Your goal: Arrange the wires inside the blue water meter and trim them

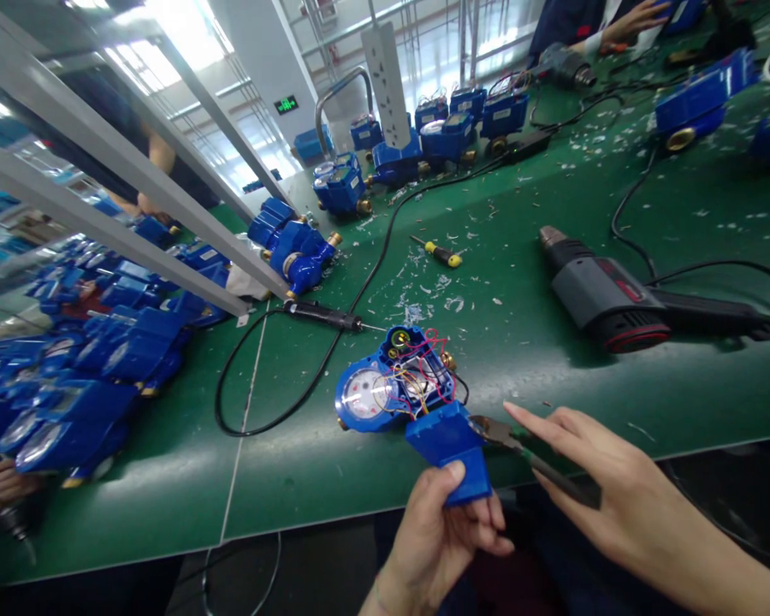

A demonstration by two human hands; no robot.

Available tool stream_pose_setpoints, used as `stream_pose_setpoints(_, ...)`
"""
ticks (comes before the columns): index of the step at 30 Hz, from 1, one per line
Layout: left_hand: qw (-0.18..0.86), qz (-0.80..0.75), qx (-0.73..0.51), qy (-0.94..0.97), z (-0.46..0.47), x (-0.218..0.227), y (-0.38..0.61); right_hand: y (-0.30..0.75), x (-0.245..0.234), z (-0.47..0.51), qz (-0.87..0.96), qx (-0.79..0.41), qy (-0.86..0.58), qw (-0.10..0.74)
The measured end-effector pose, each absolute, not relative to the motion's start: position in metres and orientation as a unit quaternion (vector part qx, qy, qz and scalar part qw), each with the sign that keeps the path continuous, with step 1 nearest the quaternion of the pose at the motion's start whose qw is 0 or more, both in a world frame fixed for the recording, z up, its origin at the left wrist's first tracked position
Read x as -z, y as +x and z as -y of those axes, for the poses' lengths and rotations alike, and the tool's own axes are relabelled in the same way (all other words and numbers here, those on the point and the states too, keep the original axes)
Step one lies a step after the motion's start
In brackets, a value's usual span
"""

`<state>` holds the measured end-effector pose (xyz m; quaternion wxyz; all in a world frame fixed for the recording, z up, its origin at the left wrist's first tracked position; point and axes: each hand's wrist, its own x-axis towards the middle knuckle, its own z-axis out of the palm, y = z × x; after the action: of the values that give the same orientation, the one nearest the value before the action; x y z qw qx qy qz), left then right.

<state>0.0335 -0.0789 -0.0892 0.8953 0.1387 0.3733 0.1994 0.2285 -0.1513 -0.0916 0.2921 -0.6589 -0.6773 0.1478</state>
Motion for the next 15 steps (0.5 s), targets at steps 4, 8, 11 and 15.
stream_pose_setpoints(4, 0.898, -0.367, -0.196, 0.143, 0.079, 0.09, 0.032, 0.228, 0.09, 0.147, 0.681, -0.131, -0.661, 0.286)
stream_pose_setpoints(8, 0.899, -0.36, -0.195, 0.153, 0.077, 0.091, 0.03, 0.227, 0.094, 0.148, 0.681, -0.153, -0.661, 0.275)
stream_pose_setpoints(11, 0.898, -0.36, -0.197, 0.161, 0.077, 0.092, 0.028, 0.224, 0.098, 0.149, 0.677, -0.166, -0.662, 0.275)
stream_pose_setpoints(15, 0.901, -0.349, -0.196, 0.167, 0.078, 0.094, 0.026, 0.221, 0.102, 0.149, 0.678, -0.123, -0.663, 0.292)
